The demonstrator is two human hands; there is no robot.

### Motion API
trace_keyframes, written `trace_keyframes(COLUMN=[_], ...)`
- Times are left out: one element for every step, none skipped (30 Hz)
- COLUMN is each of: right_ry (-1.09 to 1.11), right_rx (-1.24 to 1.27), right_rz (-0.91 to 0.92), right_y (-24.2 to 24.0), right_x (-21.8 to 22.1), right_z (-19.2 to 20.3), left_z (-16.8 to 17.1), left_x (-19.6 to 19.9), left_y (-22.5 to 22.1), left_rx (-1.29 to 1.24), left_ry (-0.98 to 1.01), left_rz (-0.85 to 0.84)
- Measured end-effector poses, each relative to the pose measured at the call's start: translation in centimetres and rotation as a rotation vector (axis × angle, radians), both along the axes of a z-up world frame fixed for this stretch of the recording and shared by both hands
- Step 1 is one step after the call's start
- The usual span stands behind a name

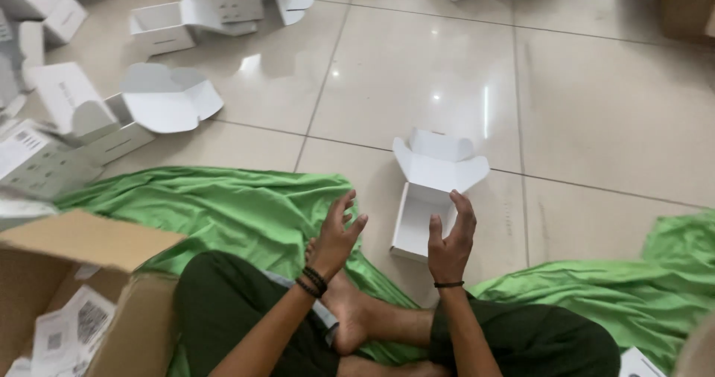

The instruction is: The person packs instructional cards and items into small white product boxes.

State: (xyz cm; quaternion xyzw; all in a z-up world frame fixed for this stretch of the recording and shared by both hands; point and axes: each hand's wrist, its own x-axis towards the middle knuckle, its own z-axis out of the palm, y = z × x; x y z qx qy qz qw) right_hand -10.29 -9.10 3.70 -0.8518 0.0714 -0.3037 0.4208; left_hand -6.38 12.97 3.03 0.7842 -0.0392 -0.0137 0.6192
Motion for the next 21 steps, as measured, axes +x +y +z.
trace_keyframes(right_ry=[0.001, -0.05, -0.102, -0.099, -0.129, -0.159, -0.157, -0.168, -0.18, -0.177, -0.17, -0.166, -0.168, -0.161, -0.156, -0.151, -0.162, -0.168, -0.159, -0.073, 0.011], right_rx=[0.003, -0.023, -0.047, -0.041, -0.059, -0.074, -0.066, -0.073, -0.079, -0.068, -0.058, -0.053, -0.044, -0.064, -0.085, -0.081, -0.115, -0.149, -0.145, -0.207, -0.271], right_rz=[0.042, 0.123, 0.205, 0.252, 0.357, 0.467, 0.519, 0.643, 0.767, 0.821, 0.936, 1.046, 1.094, 1.181, 1.268, 1.305, 1.367, 1.425, 1.457, 1.498, 1.538], right_y=[1.9, 3.7, 5.7, 8.2, 10.8, 13.4, 16.0, 18.9, 21.8, 24.6, 27.3, 29.9, 32.6, 35.1, 37.7, 39.9, 42.0, 44.0, 45.6, 47.1, 48.6], right_x=[0.3, 0.5, 0.7, 1.0, 1.1, 1.1, 1.3, 1.4, 1.5, 1.2, 0.8, 0.5, 0.5, 0.2, -0.2, -0.6, -0.9, -1.4, -1.9, -2.3, -2.7], right_z=[1.1, 2.2, 3.3, 4.2, 4.9, 5.7, 6.4, 7.1, 7.7, 8.6, 9.4, 10.3, 10.4, 10.5, 10.6, 10.4, 10.2, 9.9, 9.6, 9.3, 8.9], left_z=[1.6, 3.3, 5.0, 7.0, 9.0, 11.0, 11.6, 12.3, 13.0, 13.2, 13.3, 13.5, 12.4, 11.3, 10.1, 8.1, 6.1, 4.0, 2.5, 1.1, -0.4], left_x=[-0.7, -1.6, -2.7, -3.7, -4.9, -6.3, -7.4, -8.7, -10.2, -11.7, -13.4, -14.8, -16.2, -17.8, -19.5, -20.8, -22.2, -23.6, -24.9, -25.9, -26.9], left_y=[2.8, 5.5, 8.3, 11.4, 14.6, 17.6, 20.7, 23.9, 27.1, 29.9, 32.6, 35.2, 37.7, 40.0, 42.2, 44.1, 46.0, 47.6, 48.6, 49.5, 50.5], left_rx=[0.003, 0.034, 0.068, 0.075, 0.152, 0.235, 0.246, 0.278, 0.314, 0.33, 0.388, 0.444, 0.457, 0.523, 0.587, 0.591, 0.673, 0.751, 0.751, 0.822, 0.889], left_ry=[0.001, -0.072, -0.144, -0.138, -0.203, -0.262, -0.252, -0.314, -0.376, -0.362, -0.337, -0.315, -0.303, -0.235, -0.164, -0.147, -0.081, -0.008, 0.014, 0.087, 0.162], left_rz=[0.042, 0.046, 0.05, 0.097, 0.128, 0.163, 0.214, 0.311, 0.407, 0.458, 0.566, 0.67, 0.716, 0.772, 0.827, 0.86, 0.848, 0.826, 0.852, 0.804, 0.754])
